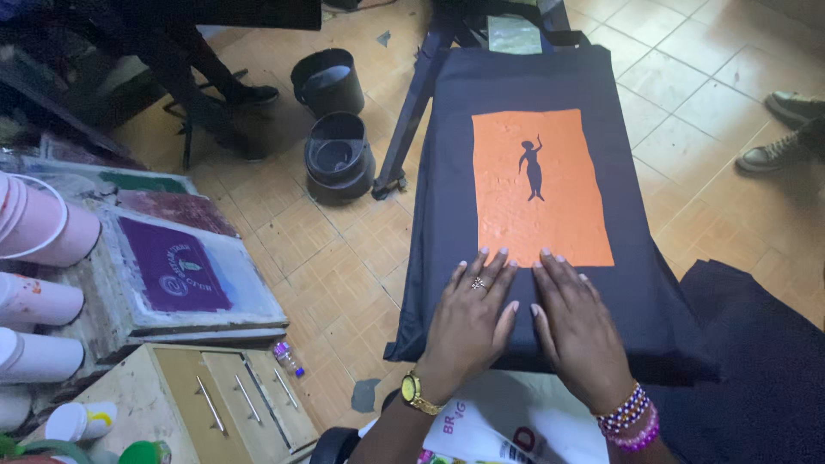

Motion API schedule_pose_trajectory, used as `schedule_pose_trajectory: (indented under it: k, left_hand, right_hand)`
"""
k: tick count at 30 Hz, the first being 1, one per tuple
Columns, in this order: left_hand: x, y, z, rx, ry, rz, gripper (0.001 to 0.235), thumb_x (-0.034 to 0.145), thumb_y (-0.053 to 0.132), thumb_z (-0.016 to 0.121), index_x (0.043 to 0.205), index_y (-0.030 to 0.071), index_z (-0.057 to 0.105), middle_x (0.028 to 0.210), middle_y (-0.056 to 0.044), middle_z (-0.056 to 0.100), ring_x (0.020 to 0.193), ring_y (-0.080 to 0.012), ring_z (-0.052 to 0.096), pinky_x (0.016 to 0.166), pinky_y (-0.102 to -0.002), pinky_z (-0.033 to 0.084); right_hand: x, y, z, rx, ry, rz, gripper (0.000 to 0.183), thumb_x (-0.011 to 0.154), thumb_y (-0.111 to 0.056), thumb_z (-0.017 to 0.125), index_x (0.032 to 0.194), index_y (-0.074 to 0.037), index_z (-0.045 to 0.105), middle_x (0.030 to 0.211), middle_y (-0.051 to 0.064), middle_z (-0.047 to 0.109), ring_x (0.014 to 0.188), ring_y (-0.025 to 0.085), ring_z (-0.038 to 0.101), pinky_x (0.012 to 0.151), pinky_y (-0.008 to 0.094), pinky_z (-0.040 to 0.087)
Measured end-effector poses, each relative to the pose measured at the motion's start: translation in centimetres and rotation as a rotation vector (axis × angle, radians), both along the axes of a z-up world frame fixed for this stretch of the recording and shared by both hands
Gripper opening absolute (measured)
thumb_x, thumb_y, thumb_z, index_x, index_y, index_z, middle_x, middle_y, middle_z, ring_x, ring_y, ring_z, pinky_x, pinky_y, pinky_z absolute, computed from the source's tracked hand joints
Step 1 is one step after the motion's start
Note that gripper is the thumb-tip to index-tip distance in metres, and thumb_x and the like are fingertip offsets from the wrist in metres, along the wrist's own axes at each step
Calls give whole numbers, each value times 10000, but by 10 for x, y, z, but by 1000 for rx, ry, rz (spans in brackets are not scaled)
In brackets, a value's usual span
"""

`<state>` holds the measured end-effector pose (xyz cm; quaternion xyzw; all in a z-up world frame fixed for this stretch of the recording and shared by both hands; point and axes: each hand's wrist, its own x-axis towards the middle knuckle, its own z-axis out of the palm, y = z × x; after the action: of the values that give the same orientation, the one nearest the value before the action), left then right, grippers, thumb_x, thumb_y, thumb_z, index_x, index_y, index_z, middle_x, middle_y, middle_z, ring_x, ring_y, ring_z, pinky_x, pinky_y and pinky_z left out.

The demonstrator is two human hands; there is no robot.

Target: The person repeatedly smooths and presses the surface of a black tote bag with an orange printed design using both hands. The person lifts and repositions the bag multiple times while continuing to rub the printed area.

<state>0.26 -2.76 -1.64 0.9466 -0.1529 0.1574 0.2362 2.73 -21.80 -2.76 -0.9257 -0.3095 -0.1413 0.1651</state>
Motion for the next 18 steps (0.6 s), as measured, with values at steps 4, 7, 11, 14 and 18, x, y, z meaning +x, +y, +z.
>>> schedule_pose_trajectory:
  k: [4, 7, 11, 14, 18]
  left_hand:
    - [-14, 20, -1, 21, 21, -125, 476, 1030, 273, 538, 1471, 91, 538, 1548, -122, 522, 1473, -291, 436, 1196, -490, 309]
    - [-24, 55, 22, -311, 272, -123, 353, 1018, 211, 524, 1347, 164, 644, 1467, -65, 628, 1449, -240, 499, 1171, -469, 295]
    - [-15, 108, 0, -454, 108, 336, 390, 1008, 242, 556, 1351, 80, 645, 1366, -114, 685, 1275, -262, 635, 1099, -391, 457]
    - [8, 133, -24, -455, 193, 475, 418, 1033, 401, 473, 1251, 92, 652, 1237, -90, 680, 1029, -246, 669, 893, -388, 494]
    - [32, 129, -62, -763, 613, 359, 427, 1030, 537, 411, 879, 161, 547, 813, 24, 540, 716, -115, 551, 679, -305, 427]
  right_hand:
    - [-30, -17, 17, 57, 135, 79, 632, 961, -331, 578, 1515, -59, 437, 1646, 141, 398, 1497, 308, 407, 1210, 452, 318]
    - [-30, -64, 18, 349, 399, 37, 514, 843, -175, 724, 1349, -127, 652, 1497, 54, 624, 1359, 194, 601, 1168, 361, 401]
    - [9, -138, 26, 426, 400, -438, 315, 1021, -143, 606, 1308, -125, 732, 1281, 70, 733, 1122, 206, 649, 1034, 335, 430]
    - [80, -187, -23, 537, 332, -419, 209, 1181, -81, 598, 1347, 14, 684, 1246, 176, 700, 1070, 257, 659, 955, 335, 458]
    - [108, -153, -22, 566, 815, -378, 381, 1110, -259, 516, 1205, 69, 685, 1189, 196, 699, 1092, 278, 621, 982, 398, 451]
